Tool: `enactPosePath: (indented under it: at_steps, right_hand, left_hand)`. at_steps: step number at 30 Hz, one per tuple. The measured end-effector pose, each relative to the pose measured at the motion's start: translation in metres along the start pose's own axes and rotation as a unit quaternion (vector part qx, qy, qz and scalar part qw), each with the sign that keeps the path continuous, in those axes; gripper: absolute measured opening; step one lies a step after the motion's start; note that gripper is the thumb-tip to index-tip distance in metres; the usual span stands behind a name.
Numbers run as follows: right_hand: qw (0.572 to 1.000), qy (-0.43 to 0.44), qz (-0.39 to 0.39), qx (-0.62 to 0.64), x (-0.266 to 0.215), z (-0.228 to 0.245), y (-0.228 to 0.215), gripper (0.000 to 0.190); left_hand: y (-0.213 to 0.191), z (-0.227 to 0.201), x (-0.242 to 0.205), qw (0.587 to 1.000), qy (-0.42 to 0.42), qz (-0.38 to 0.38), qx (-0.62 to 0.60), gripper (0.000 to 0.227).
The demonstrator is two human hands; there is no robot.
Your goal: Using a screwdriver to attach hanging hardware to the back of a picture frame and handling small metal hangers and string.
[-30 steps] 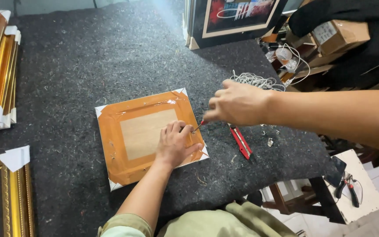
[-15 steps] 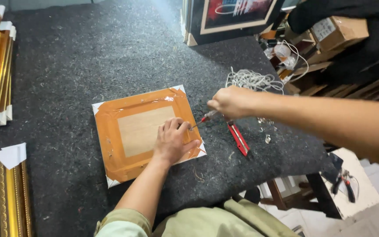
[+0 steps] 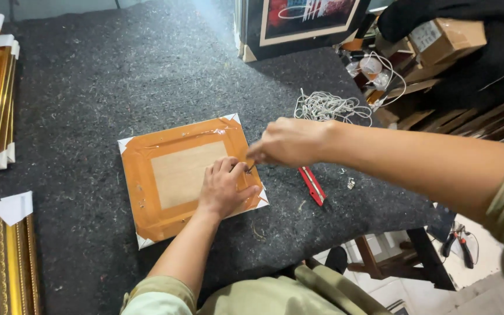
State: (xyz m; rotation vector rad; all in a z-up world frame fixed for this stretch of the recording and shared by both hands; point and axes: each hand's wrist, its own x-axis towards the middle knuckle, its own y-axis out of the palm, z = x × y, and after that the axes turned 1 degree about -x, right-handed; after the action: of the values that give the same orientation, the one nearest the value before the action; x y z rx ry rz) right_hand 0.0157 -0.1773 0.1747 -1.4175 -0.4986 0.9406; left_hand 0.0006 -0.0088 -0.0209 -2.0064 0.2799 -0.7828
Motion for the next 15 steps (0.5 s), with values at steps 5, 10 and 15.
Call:
enactPosePath:
  at_steps: [5,10,15]
  right_hand:
    - [0.945,0.301,0.014,0.126,-0.002,-0.003,0.007,0.023]
    - [0.9,0.335,0.135,0.244,-0.045,0.024,0.026,0.053]
    - [0.656,0.391,0.118,0.635,-0.063,0.067,0.141,0.037]
  left_hand:
    - [-0.007,-0.001,0.0,1.0,-0.004,0.025,-0.013,0.049]
    - [-0.011,-0.004,0.0,0.999,-0.008,0.042,-0.011,0.05]
    - [-0.014,-0.007,0.001,0.999,-0.016,0.035,-0.001,0.067]
